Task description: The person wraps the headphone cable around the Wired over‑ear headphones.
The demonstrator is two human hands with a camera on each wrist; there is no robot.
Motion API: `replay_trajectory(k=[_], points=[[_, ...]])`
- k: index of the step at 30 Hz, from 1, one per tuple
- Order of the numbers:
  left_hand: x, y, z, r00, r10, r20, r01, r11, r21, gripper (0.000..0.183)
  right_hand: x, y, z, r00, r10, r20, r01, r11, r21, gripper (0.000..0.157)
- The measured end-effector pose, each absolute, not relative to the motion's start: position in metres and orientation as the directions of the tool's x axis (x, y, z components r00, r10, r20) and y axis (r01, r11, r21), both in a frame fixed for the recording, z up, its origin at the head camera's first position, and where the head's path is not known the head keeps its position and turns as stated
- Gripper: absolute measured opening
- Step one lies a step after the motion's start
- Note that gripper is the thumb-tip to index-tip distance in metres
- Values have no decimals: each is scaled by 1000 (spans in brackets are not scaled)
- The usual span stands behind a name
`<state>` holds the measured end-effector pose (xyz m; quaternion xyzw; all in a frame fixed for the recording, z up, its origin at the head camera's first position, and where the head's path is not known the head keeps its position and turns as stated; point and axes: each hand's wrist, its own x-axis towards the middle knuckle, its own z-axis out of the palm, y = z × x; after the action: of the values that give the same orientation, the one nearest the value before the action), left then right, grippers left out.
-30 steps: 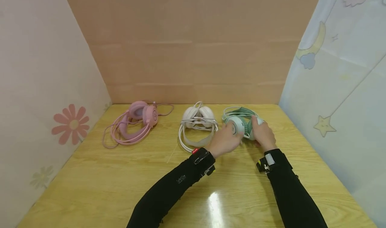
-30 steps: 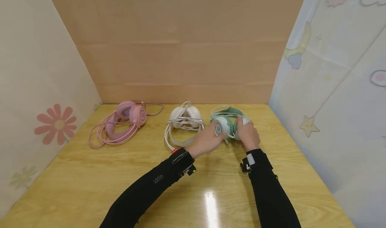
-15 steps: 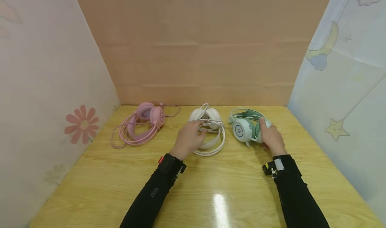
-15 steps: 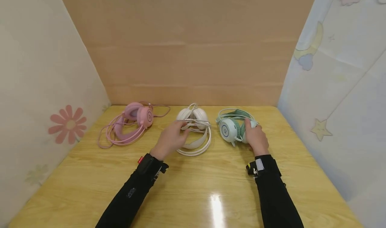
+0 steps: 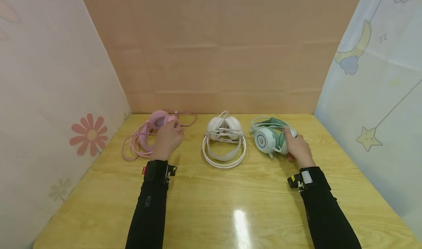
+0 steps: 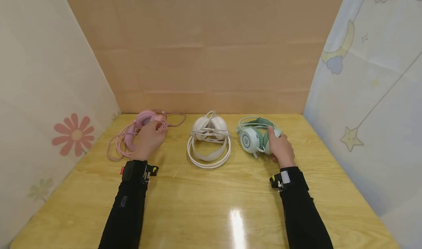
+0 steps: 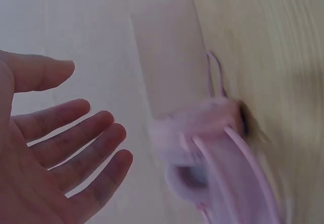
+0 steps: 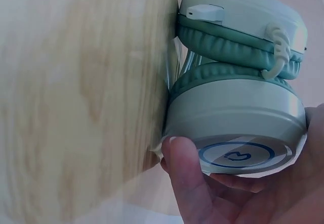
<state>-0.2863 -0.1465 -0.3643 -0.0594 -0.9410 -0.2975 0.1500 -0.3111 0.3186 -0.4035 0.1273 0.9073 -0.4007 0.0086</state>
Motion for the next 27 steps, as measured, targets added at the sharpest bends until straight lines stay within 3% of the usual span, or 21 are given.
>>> replay_trajectory(k=[9,14,21,24,27], points=[[-287,-198,-393,-933,-48,357,145,858,493,31,-311,316,-404,-972,205,-116,225,665,-712,108],[-291,-214,-404,-951,-59,305,92,884,458,55,-313,317,-402,-971,220,-98,222,659,-719,108],[-294,-223,-418,-995,-65,75,-31,922,385,78,-312,318,-402,-970,215,-111,227,652,-723,108],[-295,-222,-419,-997,-76,14,-67,941,330,68,-312,317,-402,-970,215,-112,228,653,-723,109],[-295,-220,-417,-998,-67,-2,-65,953,296,44,-313,318,-403,-971,212,-109,224,655,-722,109]])
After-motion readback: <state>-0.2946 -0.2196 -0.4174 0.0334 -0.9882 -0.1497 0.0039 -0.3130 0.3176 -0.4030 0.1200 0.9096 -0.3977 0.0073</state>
